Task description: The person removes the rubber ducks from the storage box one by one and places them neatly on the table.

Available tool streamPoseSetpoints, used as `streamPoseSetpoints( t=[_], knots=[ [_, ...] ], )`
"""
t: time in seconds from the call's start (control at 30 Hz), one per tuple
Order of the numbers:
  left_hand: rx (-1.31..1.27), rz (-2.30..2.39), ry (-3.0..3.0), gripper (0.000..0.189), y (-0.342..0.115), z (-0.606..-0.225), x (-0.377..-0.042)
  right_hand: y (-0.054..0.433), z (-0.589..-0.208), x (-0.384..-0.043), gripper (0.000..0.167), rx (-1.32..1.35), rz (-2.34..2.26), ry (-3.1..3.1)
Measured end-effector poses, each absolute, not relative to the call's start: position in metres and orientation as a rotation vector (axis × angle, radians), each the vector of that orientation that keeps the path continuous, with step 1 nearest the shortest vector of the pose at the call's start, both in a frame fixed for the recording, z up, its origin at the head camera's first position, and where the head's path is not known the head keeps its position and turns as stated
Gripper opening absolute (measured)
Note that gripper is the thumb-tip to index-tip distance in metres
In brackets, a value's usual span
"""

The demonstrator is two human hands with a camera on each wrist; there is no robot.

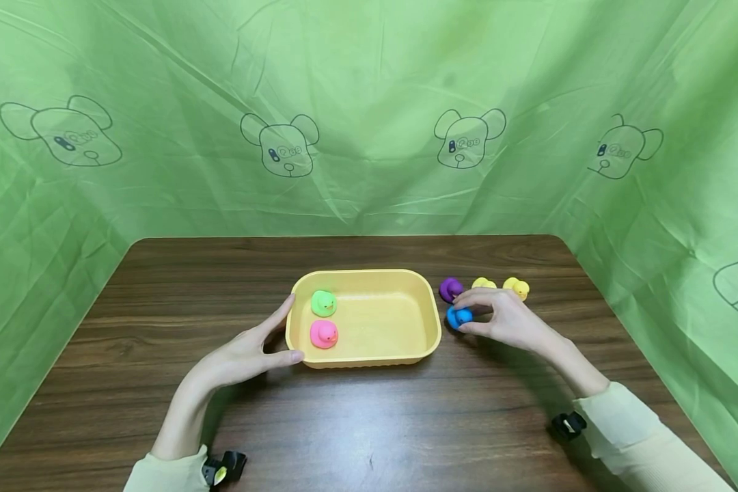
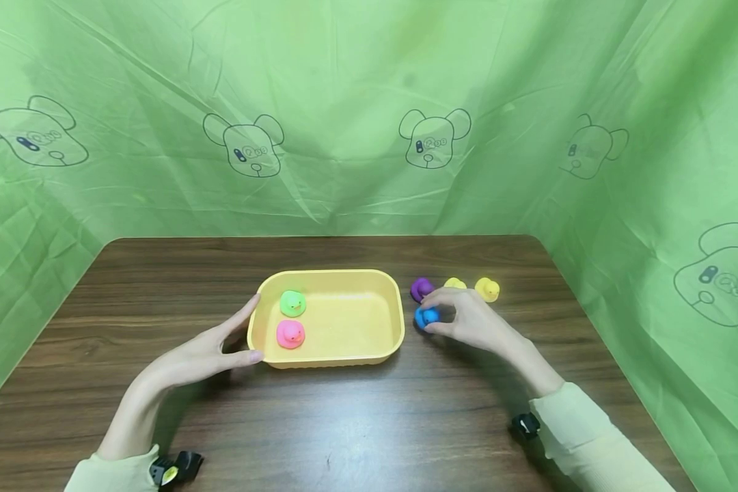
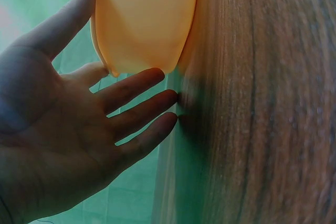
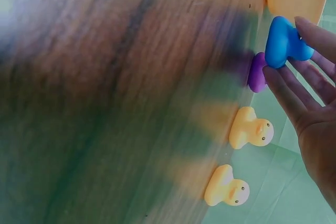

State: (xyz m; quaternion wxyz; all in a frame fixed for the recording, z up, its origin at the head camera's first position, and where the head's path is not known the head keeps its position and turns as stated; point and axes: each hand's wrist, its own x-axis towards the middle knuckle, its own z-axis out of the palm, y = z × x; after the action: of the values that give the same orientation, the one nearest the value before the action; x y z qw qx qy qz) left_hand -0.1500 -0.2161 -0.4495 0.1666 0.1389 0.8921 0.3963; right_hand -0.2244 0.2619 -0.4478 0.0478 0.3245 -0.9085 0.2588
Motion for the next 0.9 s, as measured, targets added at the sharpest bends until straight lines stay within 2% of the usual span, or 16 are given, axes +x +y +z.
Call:
streamPoseSetpoints(
  t=[0.9],
  knots=[
    [0.398,1.13,2.534,0.103,-0.219,-0.45,-0.154,0.262,-0.46,-0.232,0.032,0.967,0.824,-2.818]
  ],
)
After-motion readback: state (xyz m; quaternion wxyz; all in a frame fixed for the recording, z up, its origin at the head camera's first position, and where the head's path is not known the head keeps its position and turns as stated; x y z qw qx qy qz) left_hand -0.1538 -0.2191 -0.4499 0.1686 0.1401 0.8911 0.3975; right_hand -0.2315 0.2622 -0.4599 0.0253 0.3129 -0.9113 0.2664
